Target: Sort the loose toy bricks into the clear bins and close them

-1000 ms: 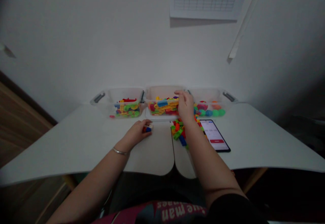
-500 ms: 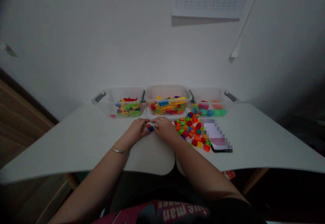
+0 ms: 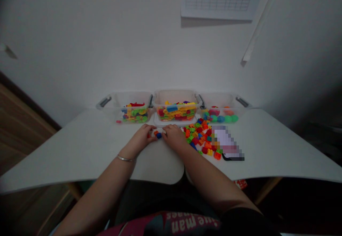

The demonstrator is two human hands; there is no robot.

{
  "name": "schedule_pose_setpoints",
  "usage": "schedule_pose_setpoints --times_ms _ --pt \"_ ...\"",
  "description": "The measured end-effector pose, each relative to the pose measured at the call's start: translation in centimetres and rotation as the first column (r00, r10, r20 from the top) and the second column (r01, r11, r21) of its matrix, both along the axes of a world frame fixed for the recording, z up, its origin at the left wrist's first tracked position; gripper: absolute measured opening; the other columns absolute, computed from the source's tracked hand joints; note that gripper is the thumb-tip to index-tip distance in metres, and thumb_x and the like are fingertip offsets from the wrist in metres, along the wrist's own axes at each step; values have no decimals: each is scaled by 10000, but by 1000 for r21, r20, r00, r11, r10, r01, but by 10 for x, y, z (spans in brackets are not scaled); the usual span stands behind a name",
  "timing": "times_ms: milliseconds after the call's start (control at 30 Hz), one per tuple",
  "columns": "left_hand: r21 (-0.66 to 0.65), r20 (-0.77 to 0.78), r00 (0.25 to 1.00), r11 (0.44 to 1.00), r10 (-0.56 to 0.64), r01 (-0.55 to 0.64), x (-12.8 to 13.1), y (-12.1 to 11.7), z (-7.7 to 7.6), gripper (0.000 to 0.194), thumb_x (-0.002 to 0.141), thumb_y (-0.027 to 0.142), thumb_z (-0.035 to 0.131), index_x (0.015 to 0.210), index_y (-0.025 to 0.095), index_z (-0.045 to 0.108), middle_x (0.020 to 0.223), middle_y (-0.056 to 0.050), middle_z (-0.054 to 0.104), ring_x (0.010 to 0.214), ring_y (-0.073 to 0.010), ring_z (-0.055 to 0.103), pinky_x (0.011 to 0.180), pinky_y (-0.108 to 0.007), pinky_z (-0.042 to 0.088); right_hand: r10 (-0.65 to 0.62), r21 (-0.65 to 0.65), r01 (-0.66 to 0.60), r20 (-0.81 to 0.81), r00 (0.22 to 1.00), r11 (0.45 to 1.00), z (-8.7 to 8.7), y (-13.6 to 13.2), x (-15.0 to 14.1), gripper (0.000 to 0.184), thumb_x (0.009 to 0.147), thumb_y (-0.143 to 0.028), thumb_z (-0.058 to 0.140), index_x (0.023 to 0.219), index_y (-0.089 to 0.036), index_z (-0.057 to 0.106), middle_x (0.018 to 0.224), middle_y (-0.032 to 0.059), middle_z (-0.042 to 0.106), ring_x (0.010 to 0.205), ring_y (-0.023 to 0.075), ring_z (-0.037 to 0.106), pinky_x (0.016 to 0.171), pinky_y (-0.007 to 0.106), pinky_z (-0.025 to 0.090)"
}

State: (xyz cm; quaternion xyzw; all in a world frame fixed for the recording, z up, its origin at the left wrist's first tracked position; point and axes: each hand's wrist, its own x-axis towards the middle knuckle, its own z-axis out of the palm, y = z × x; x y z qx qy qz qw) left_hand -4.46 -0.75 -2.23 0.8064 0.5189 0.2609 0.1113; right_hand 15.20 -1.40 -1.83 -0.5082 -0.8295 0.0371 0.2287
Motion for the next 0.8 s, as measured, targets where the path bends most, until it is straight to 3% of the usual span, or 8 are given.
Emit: schedule_pose_setpoints --times_ms 200,367,567,667,800 --pt "30 85 993 997 -77 75 4 2 -2 401 743 160 765 1118 181 624 1062 -64 588 1000 -227 619 939 -408 532 21 9 -21 -3 1000 1000 -1 0 0 258 938 -267 539 1101 -164 710 1135 115 713 1061 257 614 976 401 456" --pt "69 164 979 991 -121 111 8 0 0 370 792 132 696 1145 195 607 1106 -63 547 1018 -198 604 927 -369 538 -34 -32 32 -67 997 999 0 0 1 258 892 -170 557 1122 -146 672 1127 123 703 1091 241 608 990 381 448" --pt "110 74 975 974 -208 199 10 0 3 269 798 134 678 1059 186 643 1051 -56 568 1018 -207 591 962 -385 512 -19 -76 7 -163 986 997 -3 2 6 303 823 -40 531 1055 -190 656 1084 80 682 1031 208 623 924 362 476" --pt "122 54 974 970 -219 211 8 -1 4 254 806 124 662 1052 183 646 1041 -58 582 1007 -206 590 956 -384 509 19 -37 -30 -267 964 999 3 5 9 264 797 -33 555 970 -191 675 1037 72 683 984 195 629 897 351 487" --pt "115 55 973 970 -223 216 7 -4 6 246 810 106 643 1039 195 650 1052 -58 591 996 -199 590 945 -376 512 42 135 21 -448 893 991 27 10 21 154 819 -157 623 944 -198 702 970 80 695 890 212 638 834 364 516"
